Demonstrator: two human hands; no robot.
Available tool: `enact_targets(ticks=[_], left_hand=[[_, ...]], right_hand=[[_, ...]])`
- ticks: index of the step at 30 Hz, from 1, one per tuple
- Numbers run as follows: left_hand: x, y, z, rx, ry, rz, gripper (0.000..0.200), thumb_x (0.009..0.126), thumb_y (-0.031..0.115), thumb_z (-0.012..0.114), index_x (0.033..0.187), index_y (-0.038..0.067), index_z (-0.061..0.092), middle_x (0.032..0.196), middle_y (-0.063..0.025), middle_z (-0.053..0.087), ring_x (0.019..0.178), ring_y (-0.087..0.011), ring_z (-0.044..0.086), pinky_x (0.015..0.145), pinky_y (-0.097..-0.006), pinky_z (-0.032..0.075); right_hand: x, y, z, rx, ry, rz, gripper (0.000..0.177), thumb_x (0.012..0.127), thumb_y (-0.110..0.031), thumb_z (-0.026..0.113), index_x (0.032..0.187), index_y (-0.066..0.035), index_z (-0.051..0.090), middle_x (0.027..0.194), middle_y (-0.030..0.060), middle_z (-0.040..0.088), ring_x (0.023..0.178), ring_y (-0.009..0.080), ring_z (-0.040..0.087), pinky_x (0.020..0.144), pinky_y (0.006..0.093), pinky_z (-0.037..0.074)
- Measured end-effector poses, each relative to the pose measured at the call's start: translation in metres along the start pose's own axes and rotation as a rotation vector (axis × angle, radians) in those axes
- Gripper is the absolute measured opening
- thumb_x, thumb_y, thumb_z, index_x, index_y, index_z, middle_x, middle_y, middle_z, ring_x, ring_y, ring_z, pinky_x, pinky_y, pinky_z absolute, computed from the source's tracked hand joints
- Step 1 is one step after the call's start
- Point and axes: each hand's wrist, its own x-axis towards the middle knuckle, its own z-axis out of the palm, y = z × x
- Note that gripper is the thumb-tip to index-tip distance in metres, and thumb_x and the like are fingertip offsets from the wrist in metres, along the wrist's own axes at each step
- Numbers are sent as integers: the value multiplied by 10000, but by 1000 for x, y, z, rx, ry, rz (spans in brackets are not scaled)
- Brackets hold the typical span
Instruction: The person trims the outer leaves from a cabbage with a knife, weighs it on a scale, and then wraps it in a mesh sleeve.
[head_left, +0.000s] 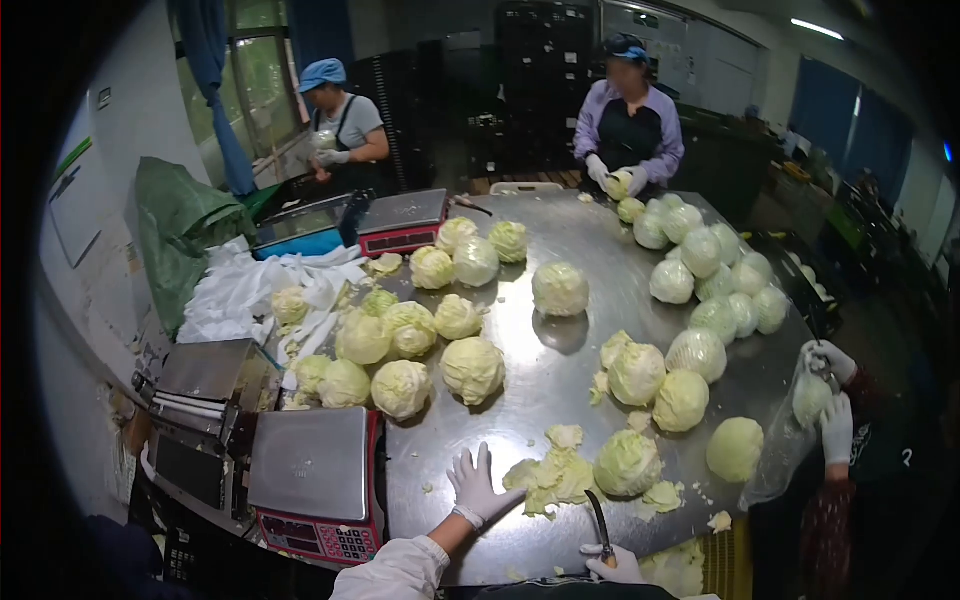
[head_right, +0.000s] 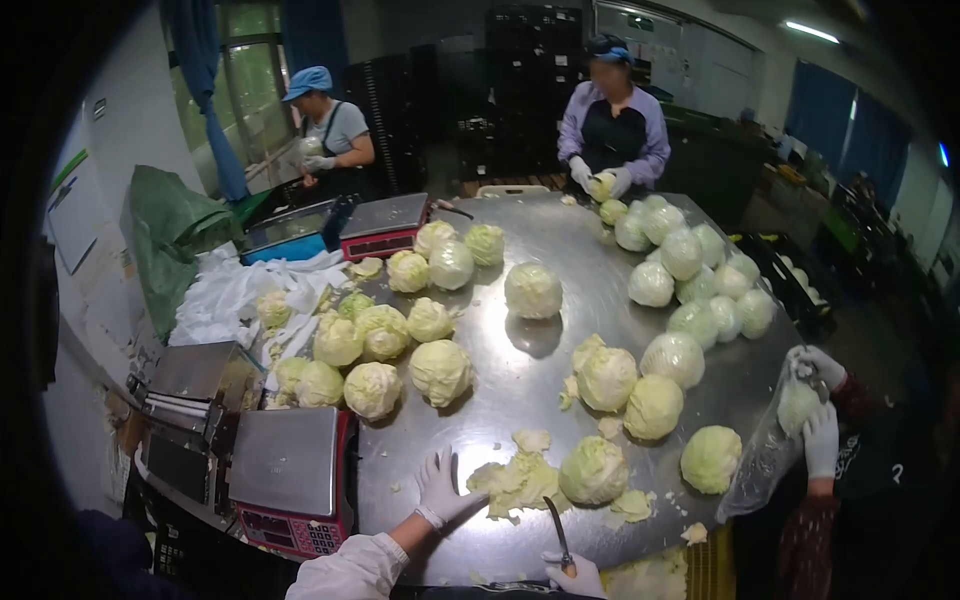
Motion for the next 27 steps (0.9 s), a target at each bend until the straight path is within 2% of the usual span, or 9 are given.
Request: enact_targets(ticks=[2,4,8,11,14,15,20,24,27], left_hand=[[-2,5,22,89,44,115,1305,661,807,733,1602,73,204,1574,-353,176,1489,-527,120,1166,-708,66],[19,17,28,34,19,146,1291,661,800,739,1605,91,218,1599,-364,138,1510,-534,73,1179,-695,45],[84,38,34,-96,1,524,1227,637,789,752,1595,161,315,1636,-270,205,1500,-528,156,1173,-717,86],[111,65,21,213,-338,765,1099,655,748,744,1575,263,389,1644,-143,314,1499,-468,258,1154,-749,124],[112,69,27,282,-429,854,1001,699,704,738,1517,189,480,1614,-176,355,1481,-451,301,1163,-721,159],[104,67,32,283,-435,853,1001,699,704,738,1517,189,480,1614,-176,355,1481,-451,301,1163,-721,159],[12,65,65,-21,-269,801,889,784,612,744,1388,-9,542,1491,-302,427,1374,-484,413,1145,-600,296],[-67,89,57,39,-280,644,858,806,676,681,1457,139,527,1532,-212,429,1447,-467,331,1126,-755,174],[-52,56,11,37,15,343,829,776,613,712,1436,142,544,1555,-198,408,1471,-450,296,1107,-787,146]], right_hand=[[-8,-12,8,-11,20,-102,331,945,-47,708,1269,4,670,863,33,689,703,81,627,638,235,497],[-10,4,1,-81,41,-72,356,924,-127,753,1246,9,684,1171,72,736,955,82,662,853,240,532],[-26,-13,3,-164,64,2,342,931,-114,747,1243,11,683,1178,68,730,1017,94,659,918,245,516],[-39,-17,4,-80,126,-20,322,944,-71,722,1250,18,673,1164,69,728,1027,94,660,914,237,511],[-48,-30,3,-45,179,55,308,954,-36,700,1253,26,665,1173,77,720,1055,98,657,926,234,504],[-48,-33,6,28,228,-88,326,916,-81,739,1237,-38,704,858,-51,680,693,13,553,625,185,431],[-38,-8,-6,-21,312,-54,319,923,-110,745,1228,-31,701,840,-47,671,675,3,515,610,180,409],[-9,-20,-11,-157,397,-230,311,891,-107,747,1175,9,691,1027,90,761,956,137,706,874,290,551],[11,-23,-25,-185,422,-299,307,887,-111,742,1163,13,694,1073,111,760,990,164,708,904,303,543]])
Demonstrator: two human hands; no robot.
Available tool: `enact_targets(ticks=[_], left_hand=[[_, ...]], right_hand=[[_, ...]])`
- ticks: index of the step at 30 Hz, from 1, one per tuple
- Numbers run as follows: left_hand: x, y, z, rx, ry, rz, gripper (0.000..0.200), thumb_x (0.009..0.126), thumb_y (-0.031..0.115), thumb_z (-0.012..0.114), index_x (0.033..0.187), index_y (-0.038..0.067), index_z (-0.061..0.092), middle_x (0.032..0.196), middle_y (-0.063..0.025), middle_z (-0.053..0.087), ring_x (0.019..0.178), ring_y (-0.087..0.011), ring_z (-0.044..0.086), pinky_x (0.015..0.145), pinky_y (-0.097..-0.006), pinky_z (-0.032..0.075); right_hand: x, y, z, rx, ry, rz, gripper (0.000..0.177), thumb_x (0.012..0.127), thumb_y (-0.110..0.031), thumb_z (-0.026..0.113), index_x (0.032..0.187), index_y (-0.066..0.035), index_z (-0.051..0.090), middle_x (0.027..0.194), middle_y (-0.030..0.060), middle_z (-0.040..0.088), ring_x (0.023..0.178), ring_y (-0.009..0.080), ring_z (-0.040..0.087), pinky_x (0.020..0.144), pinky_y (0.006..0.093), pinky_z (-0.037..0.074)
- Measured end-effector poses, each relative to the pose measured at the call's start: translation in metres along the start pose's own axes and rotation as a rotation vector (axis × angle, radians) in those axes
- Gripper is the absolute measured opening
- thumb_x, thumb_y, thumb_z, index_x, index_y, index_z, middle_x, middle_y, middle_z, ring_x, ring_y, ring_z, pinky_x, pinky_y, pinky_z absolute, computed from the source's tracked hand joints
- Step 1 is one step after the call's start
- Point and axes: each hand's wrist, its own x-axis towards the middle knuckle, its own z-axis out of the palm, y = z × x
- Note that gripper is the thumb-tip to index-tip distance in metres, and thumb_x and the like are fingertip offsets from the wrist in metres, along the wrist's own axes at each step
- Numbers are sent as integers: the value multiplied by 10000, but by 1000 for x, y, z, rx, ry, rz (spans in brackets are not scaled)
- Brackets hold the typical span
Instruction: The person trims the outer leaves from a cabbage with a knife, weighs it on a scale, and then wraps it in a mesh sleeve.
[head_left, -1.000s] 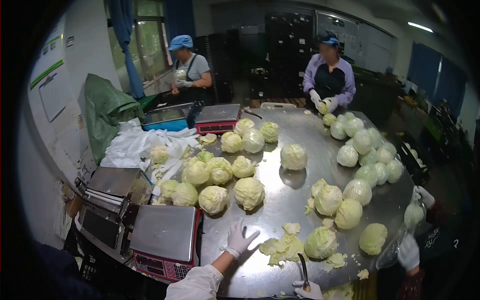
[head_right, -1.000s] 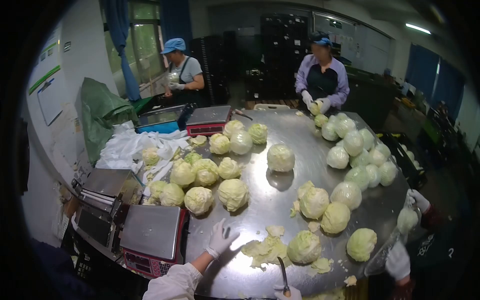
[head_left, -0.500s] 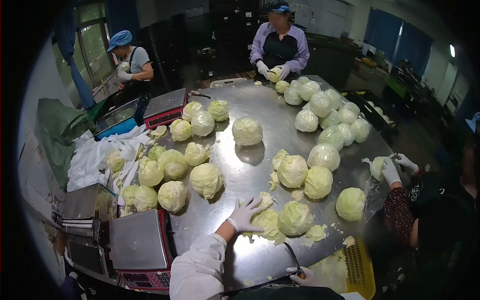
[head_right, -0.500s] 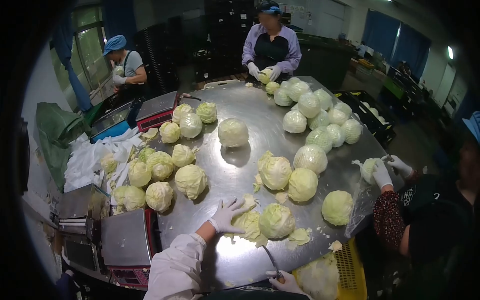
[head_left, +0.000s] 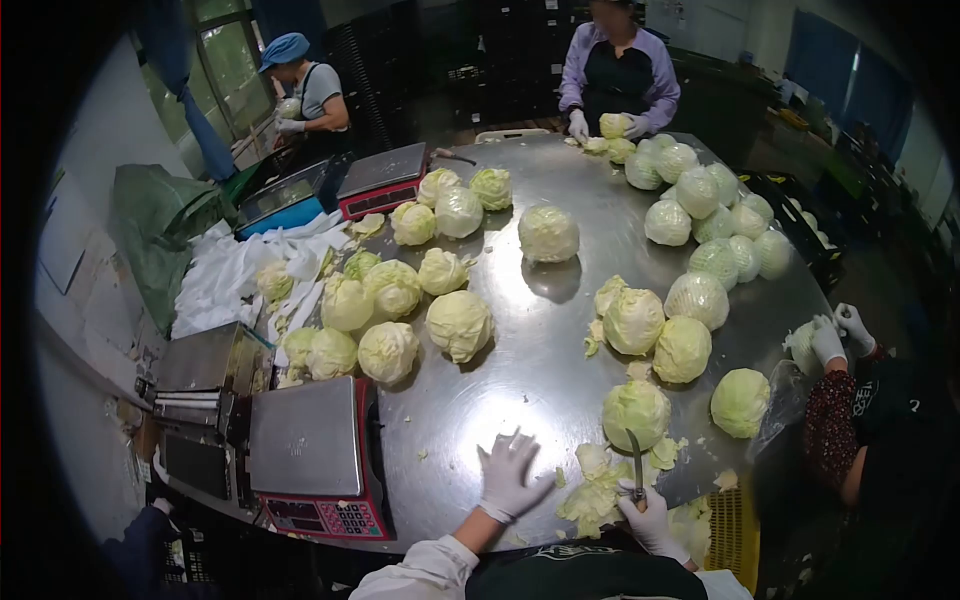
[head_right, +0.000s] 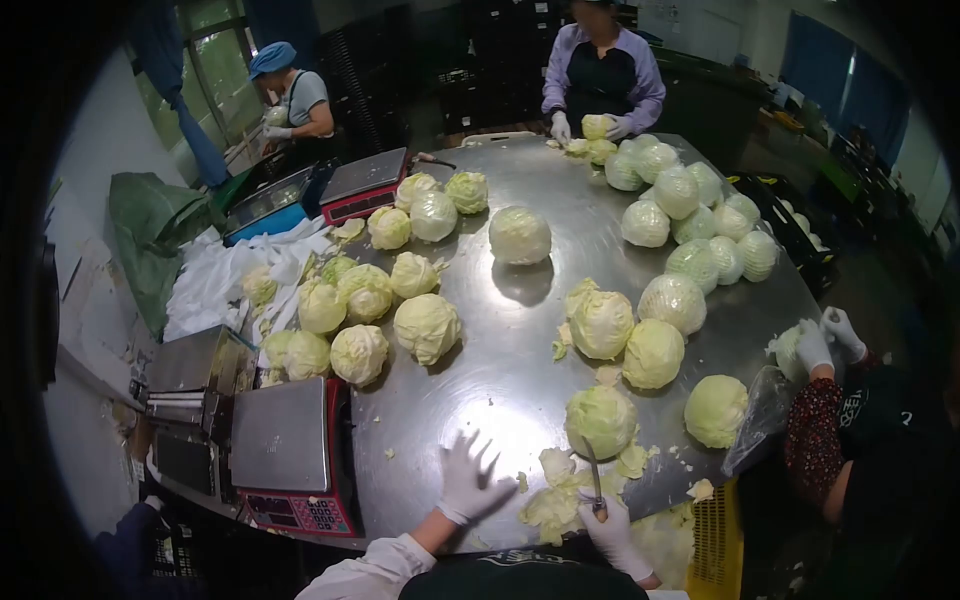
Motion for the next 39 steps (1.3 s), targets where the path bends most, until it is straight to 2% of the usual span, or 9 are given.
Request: enact_targets(ticks=[7,16,18,21,23,27,29,33,39], left_hand=[[6,-160,-45,276,185,-413,829,861,518,677,1509,65,430,1592,-275,325,1504,-477,215,1217,-608,156],[-24,33,83,-108,-169,240,933,919,582,597,1453,-143,356,1484,-374,383,1416,-492,350,1195,-539,261],[-19,91,96,-338,-542,384,827,971,461,593,1470,-138,318,1396,-347,460,1299,-477,458,1124,-491,363],[-17,112,153,-496,-432,744,658,1014,381,567,1487,-49,411,1482,-289,474,1363,-406,481,1151,-444,370],[5,138,118,-847,-950,541,509,1005,301,602,1453,68,539,1331,-229,630,1184,-359,644,1022,-427,489],[46,162,50,-747,-155,518,376,857,209,772,1193,68,680,995,-146,706,915,-296,684,821,-371,551],[76,148,37,-534,206,397,476,775,249,842,1189,89,669,1109,-126,652,977,-330,630,941,-424,504],[108,101,95,-646,156,-35,785,752,269,899,1370,44,470,1311,-163,538,1120,-295,581,1020,-411,472],[85,100,120,-1277,-82,-191,949,710,149,934,1467,8,380,1374,-125,529,1241,-230,550,1067,-375,472]], right_hand=[[-2,-13,-8,-186,-131,172,307,880,-111,750,1166,-9,703,1052,98,763,877,130,693,833,300,552],[-23,35,-32,-175,51,-60,292,851,-89,756,1122,2,701,1058,118,756,943,204,724,883,322,550],[-34,46,-47,-154,176,-20,287,878,-103,747,1126,31,695,1080,100,738,971,140,680,892,288,524],[-47,20,-88,-279,398,181,250,875,-101,738,1099,9,709,1072,108,730,950,166,684,863,307,524],[-56,69,-126,-756,582,-69,225,848,-94,709,1055,-6,707,921,142,684,857,294,636,795,386,496],[-79,27,-145,-660,658,-72,284,802,-60,733,1085,-52,713,935,146,671,959,339,623,894,418,492],[-84,15,-140,-562,632,-39,248,832,-44,709,1079,-20,714,944,129,685,858,275,652,835,371,515],[-80,11,-111,-438,492,-61,275,865,-73,721,1132,-10,714,903,100,702,792,165,662,761,300,526],[-57,-8,-74,-220,218,13,328,874,-158,748,1150,4,674,917,199,696,816,305,700,760,344,547]])
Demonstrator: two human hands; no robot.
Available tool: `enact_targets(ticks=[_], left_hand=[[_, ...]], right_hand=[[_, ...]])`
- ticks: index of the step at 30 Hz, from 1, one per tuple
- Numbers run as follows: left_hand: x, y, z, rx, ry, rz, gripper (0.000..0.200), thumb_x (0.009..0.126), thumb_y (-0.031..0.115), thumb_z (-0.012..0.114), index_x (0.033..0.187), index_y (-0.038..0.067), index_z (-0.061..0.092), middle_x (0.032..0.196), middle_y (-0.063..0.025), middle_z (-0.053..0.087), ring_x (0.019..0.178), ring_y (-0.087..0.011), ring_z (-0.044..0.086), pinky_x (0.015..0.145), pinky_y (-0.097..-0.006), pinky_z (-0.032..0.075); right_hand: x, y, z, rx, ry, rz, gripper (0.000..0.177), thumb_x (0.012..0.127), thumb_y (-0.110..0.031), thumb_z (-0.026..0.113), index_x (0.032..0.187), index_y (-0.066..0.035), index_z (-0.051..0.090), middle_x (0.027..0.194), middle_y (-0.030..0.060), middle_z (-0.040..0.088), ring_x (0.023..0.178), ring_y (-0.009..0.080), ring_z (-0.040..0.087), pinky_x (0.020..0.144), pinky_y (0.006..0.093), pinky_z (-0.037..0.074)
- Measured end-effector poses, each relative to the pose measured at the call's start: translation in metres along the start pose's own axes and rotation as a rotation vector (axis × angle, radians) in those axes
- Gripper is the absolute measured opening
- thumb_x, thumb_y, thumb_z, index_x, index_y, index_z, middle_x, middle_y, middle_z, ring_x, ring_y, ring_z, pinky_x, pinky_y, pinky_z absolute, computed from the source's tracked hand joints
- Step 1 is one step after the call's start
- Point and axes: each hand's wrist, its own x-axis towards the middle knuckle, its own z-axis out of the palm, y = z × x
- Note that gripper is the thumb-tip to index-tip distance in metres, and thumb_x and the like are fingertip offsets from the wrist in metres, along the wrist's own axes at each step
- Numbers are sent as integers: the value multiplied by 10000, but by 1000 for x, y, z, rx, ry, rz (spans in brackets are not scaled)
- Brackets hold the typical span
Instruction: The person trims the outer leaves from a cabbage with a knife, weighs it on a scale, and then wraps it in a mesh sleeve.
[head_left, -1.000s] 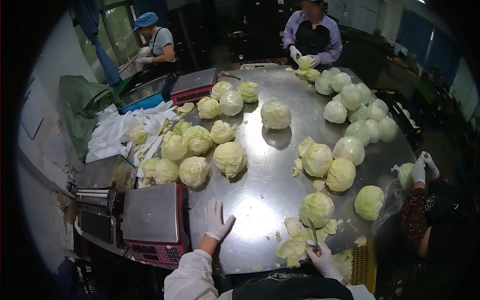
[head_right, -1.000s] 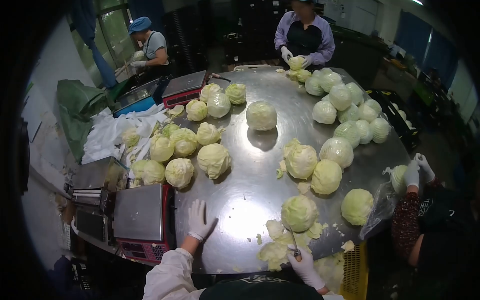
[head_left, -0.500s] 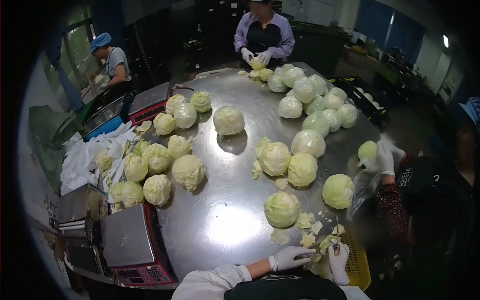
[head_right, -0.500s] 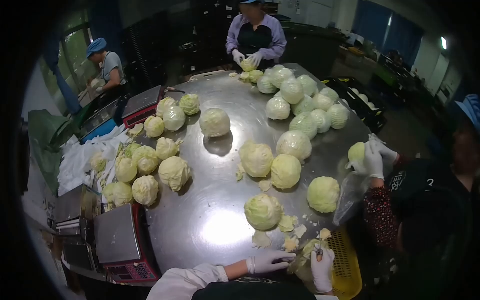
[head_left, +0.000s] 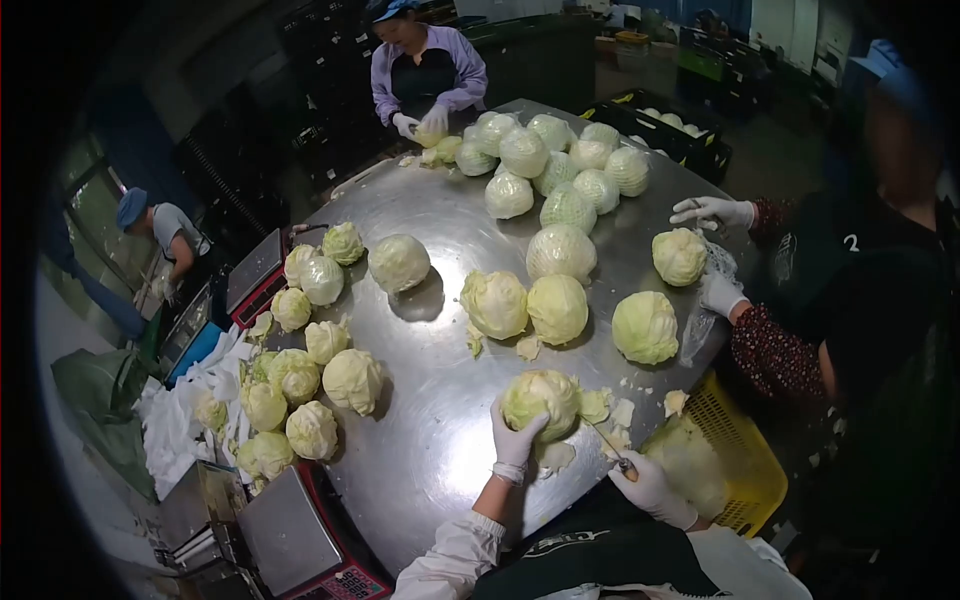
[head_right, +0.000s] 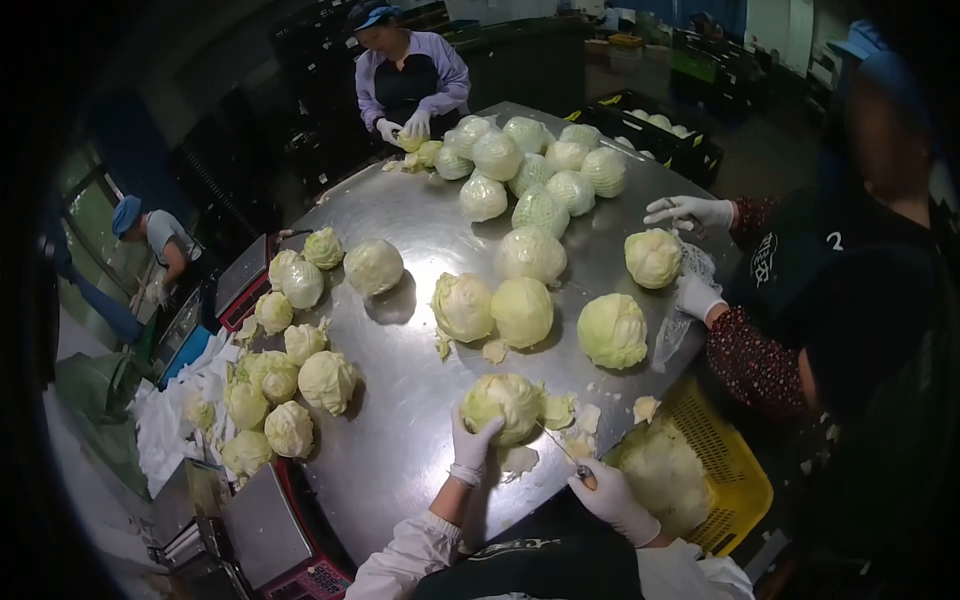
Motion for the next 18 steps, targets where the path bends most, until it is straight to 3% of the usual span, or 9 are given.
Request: enact_targets(ticks=[2,4,5,6,8,11,13,15,18], left_hand=[[-14,6,-22,40,-33,-12,969,702,155,939,1478,5,378,1377,-133,533,1249,-239,555,1071,-380,474],[-34,21,-48,71,-48,-29,988,695,160,944,1488,2,375,1380,-142,538,1257,-248,560,1075,-385,476],[-48,38,-61,227,-96,0,990,687,165,949,1482,-2,385,1382,-150,541,1269,-254,558,1082,-390,475],[-62,58,-71,383,-146,25,991,678,170,954,1476,-5,394,1384,-158,545,1280,-259,557,1088,-395,473],[-84,83,-88,445,-134,-81,1042,642,192,971,1485,-6,391,1385,-160,544,1279,-261,562,1082,-392,482],[-105,87,-109,602,-170,27,1041,638,259,967,1476,-6,409,1399,-181,522,1293,-300,543,1104,-428,451],[-113,83,-103,856,-72,206,1022,664,261,950,1479,-22,403,1431,-188,482,1328,-298,502,1136,-427,406],[-115,75,-90,879,9,223,1007,675,284,939,1474,-22,408,1439,-187,461,1331,-300,484,1140,-431,389],[-112,66,-80,873,110,242,978,690,306,922,1465,-19,421,1429,-177,450,1322,-299,472,1135,-431,379]], right_hand=[[6,-8,10,28,-1,-68,380,882,-183,743,1190,13,638,896,227,678,810,340,696,742,376,541],[16,-38,8,-22,-111,-23,317,907,-139,700,1171,14,617,901,191,667,827,280,678,746,372,527],[20,-35,16,19,-120,-95,397,910,-186,687,1235,12,578,873,251,653,812,399,673,726,438,526],[23,-37,23,34,-133,-84,397,910,-186,687,1235,12,578,873,251,653,812,399,673,726,438,526],[28,-45,37,57,-340,-64,343,923,-184,652,1201,1,574,868,245,639,817,419,656,727,453,517],[26,-51,62,-56,-470,-151,263,962,-228,603,1065,-2,517,909,242,655,821,443,655,731,495,518],[28,-57,67,-91,-524,-128,265,972,-237,588,1057,-3,498,916,242,660,822,447,660,732,505,523],[31,-66,62,-226,-565,-104,255,987,-239,556,1064,-11,474,915,240,665,816,461,669,726,536,531],[21,-67,56,-195,-565,-120,237,991,-229,541,1072,-16,476,910,244,663,805,472,673,715,563,533]])
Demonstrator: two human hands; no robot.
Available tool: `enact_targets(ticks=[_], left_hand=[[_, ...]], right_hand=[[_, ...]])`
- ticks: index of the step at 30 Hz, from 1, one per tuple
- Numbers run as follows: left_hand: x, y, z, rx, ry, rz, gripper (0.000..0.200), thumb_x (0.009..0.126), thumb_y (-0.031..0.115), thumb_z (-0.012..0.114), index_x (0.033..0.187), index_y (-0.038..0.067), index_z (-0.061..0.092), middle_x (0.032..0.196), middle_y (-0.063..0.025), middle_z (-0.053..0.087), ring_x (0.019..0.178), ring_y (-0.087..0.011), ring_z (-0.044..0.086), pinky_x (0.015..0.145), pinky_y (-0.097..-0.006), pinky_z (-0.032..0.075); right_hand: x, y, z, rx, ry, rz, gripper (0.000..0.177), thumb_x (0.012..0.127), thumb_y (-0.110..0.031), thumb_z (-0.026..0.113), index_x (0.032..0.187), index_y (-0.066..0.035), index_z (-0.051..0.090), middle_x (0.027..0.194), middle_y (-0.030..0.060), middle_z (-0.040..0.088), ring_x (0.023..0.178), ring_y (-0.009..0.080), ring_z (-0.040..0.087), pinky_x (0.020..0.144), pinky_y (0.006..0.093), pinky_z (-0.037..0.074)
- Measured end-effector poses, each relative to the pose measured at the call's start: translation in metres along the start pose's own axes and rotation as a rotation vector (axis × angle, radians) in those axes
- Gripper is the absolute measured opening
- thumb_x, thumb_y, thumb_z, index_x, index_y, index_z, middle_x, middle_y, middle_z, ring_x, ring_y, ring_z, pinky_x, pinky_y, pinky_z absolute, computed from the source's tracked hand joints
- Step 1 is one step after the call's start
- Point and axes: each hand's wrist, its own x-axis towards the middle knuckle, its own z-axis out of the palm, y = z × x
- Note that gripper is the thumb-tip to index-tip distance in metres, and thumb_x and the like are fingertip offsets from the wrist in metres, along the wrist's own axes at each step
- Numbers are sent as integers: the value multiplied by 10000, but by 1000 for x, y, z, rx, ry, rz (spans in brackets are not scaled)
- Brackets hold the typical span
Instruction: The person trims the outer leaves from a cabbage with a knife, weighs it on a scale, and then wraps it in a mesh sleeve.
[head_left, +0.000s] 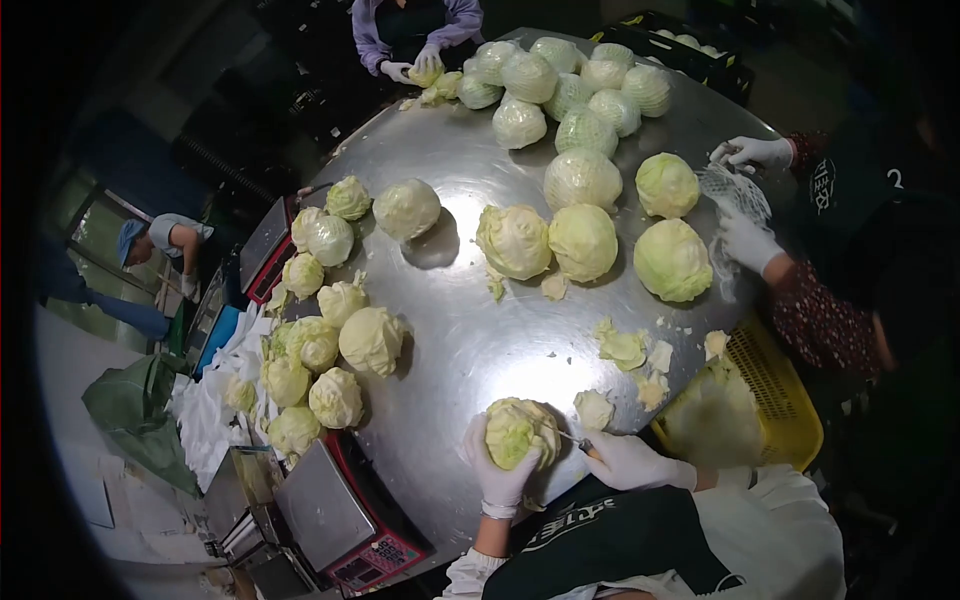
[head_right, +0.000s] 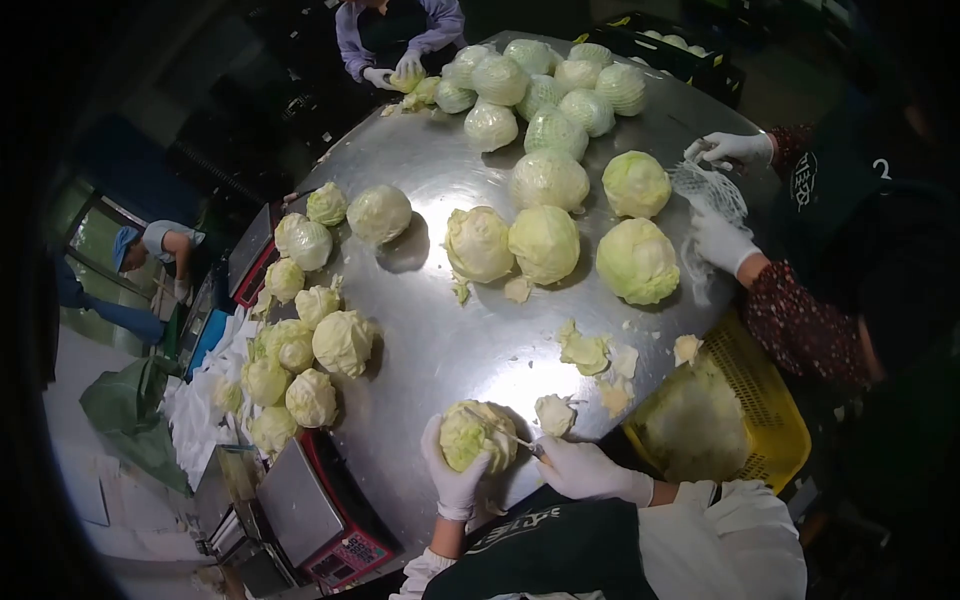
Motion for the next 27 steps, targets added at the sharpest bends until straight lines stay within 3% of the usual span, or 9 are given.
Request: enact_targets(ticks=[11,13,14,17,20,22,23,25,27], left_hand=[[7,-1,10,-175,61,-103,942,666,293,925,1430,-13,467,1374,-189,486,1287,-342,478,1125,-462,370],[10,13,6,180,-40,143,951,665,277,923,1440,-11,454,1377,-183,480,1294,-336,476,1127,-462,370],[8,6,9,179,-43,157,951,665,277,923,1440,-11,454,1377,-183,480,1294,-336,476,1127,-462,370],[-9,-26,0,-297,43,-106,1048,714,365,888,1532,23,330,1503,-171,406,1366,-325,444,1172,-466,345],[-33,-54,-25,-703,52,-296,1084,738,390,885,1552,21,272,1499,-171,394,1369,-316,431,1173,-443,345],[-47,-75,-42,-665,21,-258,1104,752,377,881,1567,25,225,1512,-176,384,1393,-310,413,1176,-436,341],[-48,-64,-47,-689,-43,-284,1107,750,367,883,1567,28,217,1510,-173,385,1392,-304,414,1175,-436,342],[-44,-40,-50,-749,-151,-324,1116,738,341,892,1560,23,208,1518,-166,371,1396,-287,411,1177,-432,340],[-41,-36,-46,-719,-180,-305,1102,737,332,894,1552,18,222,1522,-164,364,1396,-284,409,1177,-429,341]], right_hand=[[36,-14,7,-245,-8,105,157,944,-126,536,1028,7,529,824,211,684,721,401,706,666,501,574],[62,14,27,-250,5,100,157,943,-121,534,1027,12,536,827,215,688,722,400,708,667,493,576],[72,18,28,-257,12,76,158,941,-117,533,1027,16,542,830,220,691,724,399,709,669,485,579],[64,27,26,-109,69,103,179,922,-140,545,1025,7,543,841,230,684,757,423,691,697,512,551],[57,20,10,118,47,165,216,907,-192,583,1013,-15,520,842,215,668,790,427,666,718,516,515],[60,9,10,70,-161,169,311,937,-180,582,1172,21,548,1027,245,679,974,399,679,858,461,537],[62,6,20,75,-172,162,311,937,-180,582,1172,21,548,1027,245,679,974,399,679,858,461,537],[67,-1,38,391,-11,-144,469,996,-239,552,1382,22,495,1302,279,601,1201,380,614,1021,426,485],[71,-2,41,339,-56,-163,520,1018,-268,526,1445,18,443,1384,282,544,1267,383,568,1072,416,448]])
